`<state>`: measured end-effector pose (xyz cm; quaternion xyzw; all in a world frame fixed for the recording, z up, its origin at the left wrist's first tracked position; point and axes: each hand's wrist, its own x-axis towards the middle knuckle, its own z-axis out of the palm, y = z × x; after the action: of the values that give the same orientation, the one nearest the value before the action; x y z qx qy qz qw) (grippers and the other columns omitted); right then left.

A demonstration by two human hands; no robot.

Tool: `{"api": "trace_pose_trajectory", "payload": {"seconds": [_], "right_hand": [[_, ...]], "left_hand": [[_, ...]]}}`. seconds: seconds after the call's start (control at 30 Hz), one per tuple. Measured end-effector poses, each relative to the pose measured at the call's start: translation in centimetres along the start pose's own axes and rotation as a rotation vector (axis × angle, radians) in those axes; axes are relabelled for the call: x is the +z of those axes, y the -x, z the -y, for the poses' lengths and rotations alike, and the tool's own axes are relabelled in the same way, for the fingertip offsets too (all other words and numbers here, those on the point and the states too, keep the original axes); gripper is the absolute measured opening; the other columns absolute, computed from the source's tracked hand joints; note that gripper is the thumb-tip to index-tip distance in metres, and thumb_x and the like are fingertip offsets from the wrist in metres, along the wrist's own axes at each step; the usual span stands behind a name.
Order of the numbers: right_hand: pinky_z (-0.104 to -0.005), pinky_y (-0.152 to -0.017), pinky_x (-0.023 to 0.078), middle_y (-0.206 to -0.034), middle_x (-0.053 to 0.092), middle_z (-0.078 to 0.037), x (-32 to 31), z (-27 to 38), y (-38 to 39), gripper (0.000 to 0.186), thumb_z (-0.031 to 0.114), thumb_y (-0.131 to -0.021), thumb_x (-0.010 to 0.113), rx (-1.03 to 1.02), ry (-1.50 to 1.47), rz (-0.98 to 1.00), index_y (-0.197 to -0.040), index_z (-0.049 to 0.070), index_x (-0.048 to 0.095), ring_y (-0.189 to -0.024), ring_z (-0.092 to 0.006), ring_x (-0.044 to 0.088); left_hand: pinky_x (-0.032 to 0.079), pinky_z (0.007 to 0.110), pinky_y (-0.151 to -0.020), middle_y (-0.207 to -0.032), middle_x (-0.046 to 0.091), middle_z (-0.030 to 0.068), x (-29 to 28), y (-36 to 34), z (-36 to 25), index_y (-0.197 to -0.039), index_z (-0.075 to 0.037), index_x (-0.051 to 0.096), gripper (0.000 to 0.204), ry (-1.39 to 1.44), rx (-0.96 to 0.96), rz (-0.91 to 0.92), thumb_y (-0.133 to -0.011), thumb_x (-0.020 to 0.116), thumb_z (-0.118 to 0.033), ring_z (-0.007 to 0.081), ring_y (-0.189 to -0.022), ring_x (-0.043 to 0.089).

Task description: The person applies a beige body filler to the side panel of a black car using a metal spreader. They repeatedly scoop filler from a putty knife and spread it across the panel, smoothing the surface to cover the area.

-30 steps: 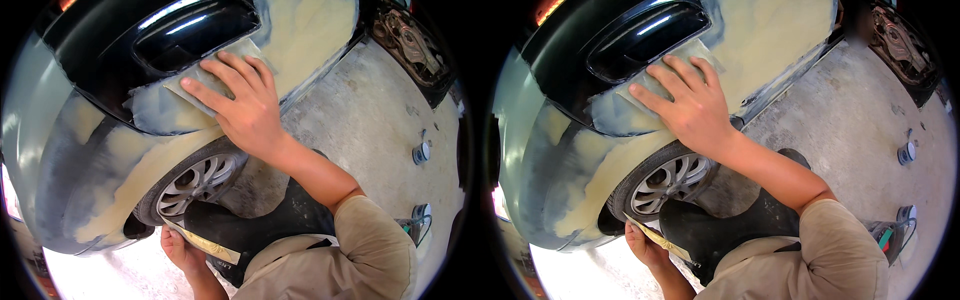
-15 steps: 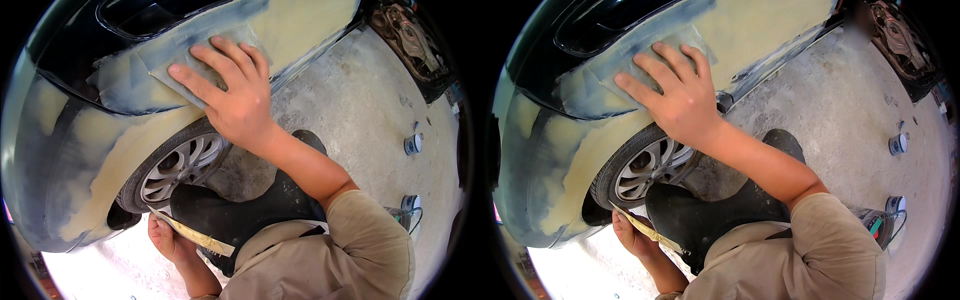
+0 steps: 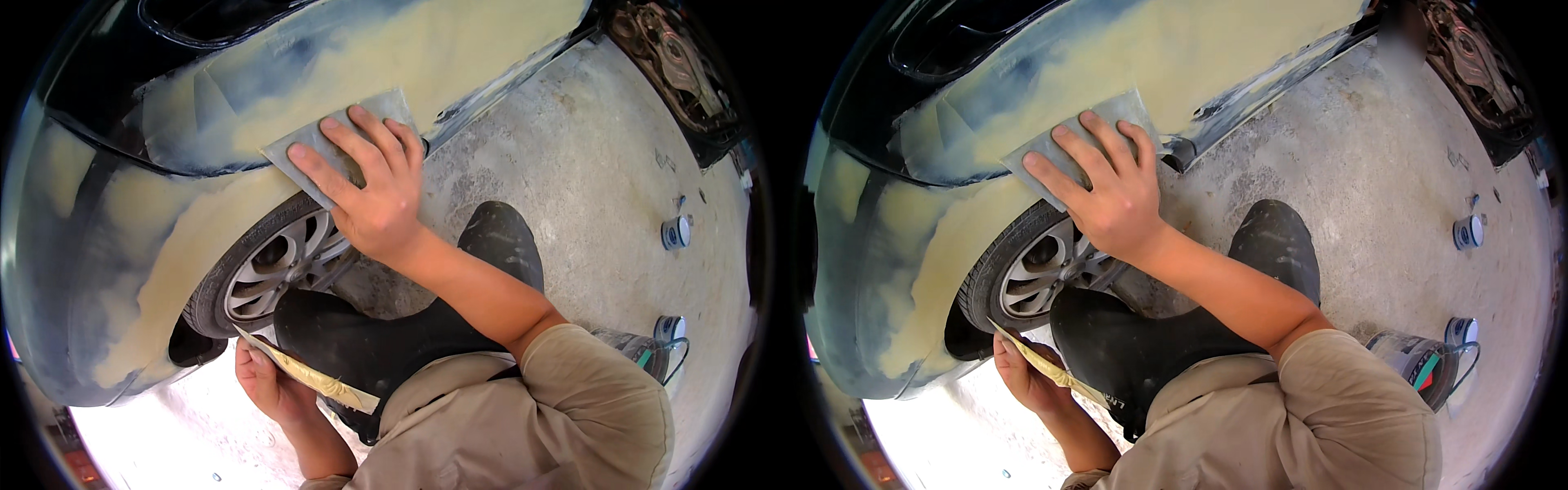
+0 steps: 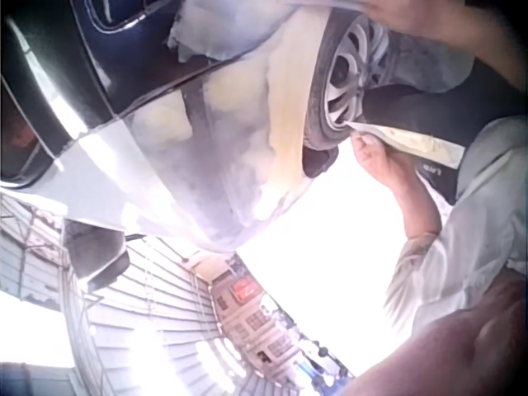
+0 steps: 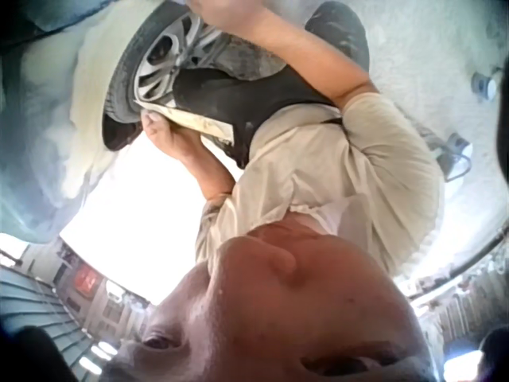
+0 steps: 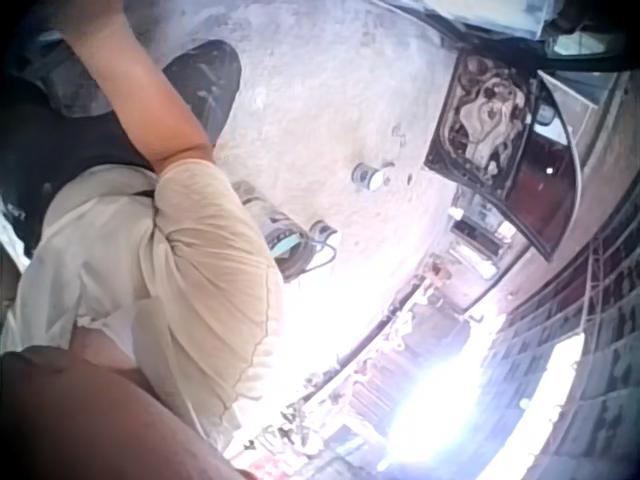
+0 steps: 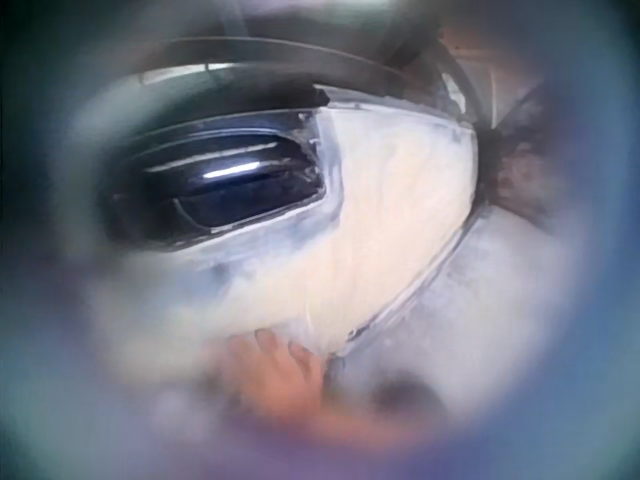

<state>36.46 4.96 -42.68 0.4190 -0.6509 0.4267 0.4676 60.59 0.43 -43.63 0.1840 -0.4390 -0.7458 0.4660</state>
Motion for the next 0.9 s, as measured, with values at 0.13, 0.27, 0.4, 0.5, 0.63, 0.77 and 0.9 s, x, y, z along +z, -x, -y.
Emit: {"api": "trace_pose_trajectory", "payload": {"seconds": [0.13, 0.27, 0.4, 0.5, 0.63, 0.77, 0.9], "right_hand": [[-0.0465, -0.092, 0.035, -0.118, 0.057, -0.008, 0.4, 0.7, 1.8, 0.057, 0.001, -0.062, 0.058, 0.042, -0.011, 0.004, -0.116, 0.021, 0.067, -0.111, -0.0322, 0.052], [-0.0459, -0.09, 0.036, -0.116, 0.058, -0.009, -0.2, 1.5, 2.5, 0.056, 0.002, -0.062, 0.059, 0.087, -0.036, 0.067, -0.115, 0.019, 0.067, -0.11, -0.0321, 0.053], [-0.0431, -0.091, 0.038, -0.112, 0.06, -0.012, -2.3, 2.3, 3.2, 0.055, 0.001, -0.06, 0.06, 0.198, -0.161, 0.209, -0.113, 0.013, 0.067, -0.107, -0.0317, 0.055], [-0.0414, -0.09, 0.04, -0.112, 0.061, -0.012, -5.7, 1.6, 2.5, 0.052, -0.001, -0.066, 0.063, 0.247, -0.285, 0.195, -0.117, 0.011, 0.065, -0.103, -0.0289, 0.057], [-0.0395, -0.104, 0.035, -0.125, 0.058, -0.01, -10.0, 1.1, 0.2, 0.034, 0.003, -0.092, 0.048, 1.007, -1.09, 0.062, -0.125, 0.004, 0.056, -0.118, -0.0285, 0.052], [-0.0479, -0.107, 0.03, -0.13, 0.055, -0.012, -11.9, 0.0, -2.1, 0.039, 0.019, -0.097, 0.042, 1.221, -1.762, 0.095, -0.133, 0.005, 0.047, -0.125, -0.0304, 0.046], [-0.0561, -0.106, 0.029, -0.134, 0.051, -0.017, -13.3, 1.9, -2.4, 0.04, 0.025, -0.098, 0.044, 0.985, -1.741, 0.398, -0.13, 0.003, 0.049, -0.128, -0.0358, 0.044]], "left_hand": [[0.042, 0.019, -0.041, -0.091, 0.064, 0.0082, 0.1, 0.1, -0.1, -0.113, 0.005, 0.047, 0.022, -0.021, 0.011, 0.0, -0.097, 0.047, -0.01, 0.0067, -0.051, 0.052], [0.04, 0.019, -0.039, -0.09, 0.064, 0.0078, 0.3, 0.1, -0.1, -0.113, 0.005, 0.047, 0.023, -0.019, 0.013, 0.003, -0.098, 0.047, -0.012, 0.0068, -0.048, 0.051], [0.04, 0.019, -0.041, -0.088, 0.063, 0.007, 0.6, 0.2, -0.2, -0.113, 0.005, 0.047, 0.023, -0.047, 0.019, 0.0, -0.098, 0.046, -0.013, 0.0073, -0.05, 0.051], [0.046, 0.021, -0.055, -0.091, 0.062, 0.0077, 1.8, 0.5, -1.0, -0.112, 0.005, 0.047, 0.023, -0.057, 0.038, -0.016, -0.098, 0.045, -0.013, 0.0088, -0.064, 0.056], [0.047, 0.024, -0.078, -0.097, 0.06, 0.0094, 2.6, -0.1, -0.4, -0.111, 0.004, 0.048, 0.022, -0.005, 0.051, 0.073, -0.099, 0.045, -0.014, 0.0115, -0.086, 0.058], [0.046, 0.023, -0.078, -0.099, 0.062, 0.0083, 4.4, -0.5, 0.6, -0.11, 0.005, 0.052, 0.021, -0.011, 0.055, -0.036, -0.097, 0.05, -0.012, 0.01, -0.085, 0.058], [0.044, 0.022, -0.078, -0.094, 0.062, 0.0052, 5.8, -0.9, 0.7, -0.105, 0.004, 0.056, 0.02, -0.101, 0.127, 0.023, -0.097, 0.052, -0.014, 0.0084, -0.084, 0.056]]}}
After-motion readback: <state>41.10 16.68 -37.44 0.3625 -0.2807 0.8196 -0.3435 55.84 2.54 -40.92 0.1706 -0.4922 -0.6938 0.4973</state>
